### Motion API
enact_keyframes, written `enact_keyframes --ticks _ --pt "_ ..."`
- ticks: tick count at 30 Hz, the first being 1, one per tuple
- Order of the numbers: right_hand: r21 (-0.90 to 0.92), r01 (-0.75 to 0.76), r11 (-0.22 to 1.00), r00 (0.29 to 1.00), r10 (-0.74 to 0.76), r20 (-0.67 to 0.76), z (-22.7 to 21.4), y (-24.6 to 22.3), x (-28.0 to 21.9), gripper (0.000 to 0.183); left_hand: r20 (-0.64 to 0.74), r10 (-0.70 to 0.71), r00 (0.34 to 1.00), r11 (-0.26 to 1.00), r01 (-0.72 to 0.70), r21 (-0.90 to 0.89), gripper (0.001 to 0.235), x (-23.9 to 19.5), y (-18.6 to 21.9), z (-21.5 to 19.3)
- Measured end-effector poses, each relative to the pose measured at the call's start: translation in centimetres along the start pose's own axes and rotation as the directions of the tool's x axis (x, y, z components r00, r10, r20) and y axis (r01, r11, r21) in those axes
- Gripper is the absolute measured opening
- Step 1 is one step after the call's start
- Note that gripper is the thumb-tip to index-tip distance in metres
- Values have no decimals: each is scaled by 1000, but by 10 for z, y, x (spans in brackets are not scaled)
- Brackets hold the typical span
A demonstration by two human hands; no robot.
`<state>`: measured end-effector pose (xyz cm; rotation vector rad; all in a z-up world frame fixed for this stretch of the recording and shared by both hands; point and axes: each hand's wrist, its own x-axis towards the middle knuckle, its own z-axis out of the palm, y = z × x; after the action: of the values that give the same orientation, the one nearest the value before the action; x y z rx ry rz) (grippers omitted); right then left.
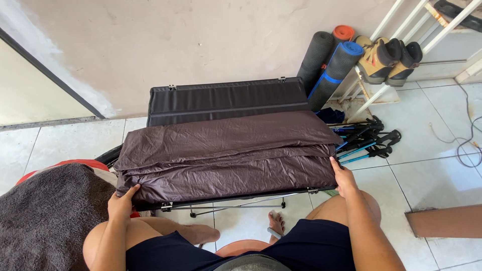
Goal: The person is folding and rolling a brown jacket on a black mat.
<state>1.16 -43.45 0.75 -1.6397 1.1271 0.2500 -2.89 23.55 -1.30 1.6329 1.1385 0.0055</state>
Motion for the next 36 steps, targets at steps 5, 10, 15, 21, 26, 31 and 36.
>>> enact_keyframes --ticks 5,10,15,21,26,31,36 --pt "-164 29 986 998 -20 56 -13 10 10 85 13 2 1000 984 -4 179 54 -16 4 -13" --pt "-289 66 955 994 -39 97 -23 7 -3 80 133 -57 989 981 31 190 49 -11 3 -22" --pt "-540 113 834 993 -104 47 -33 -4 -5 80 158 -114 981 941 56 334 57 -25 31 -31" --pt "-531 271 803 963 -228 147 -40 -19 0 78 163 104 981 892 -165 420 56 -5 36 -29" --pt "-194 259 946 962 -234 141 -41 -16 19 34 112 182 977 830 -214 514 55 60 11 -24" --pt "-256 461 850 887 -438 142 -36 -1 52 38 82 199 977 841 -213 498 59 46 29 -23" --pt "-452 620 641 738 -672 61 -30 1 88 27 12 285 958 883 -268 386 39 51 29 -25"
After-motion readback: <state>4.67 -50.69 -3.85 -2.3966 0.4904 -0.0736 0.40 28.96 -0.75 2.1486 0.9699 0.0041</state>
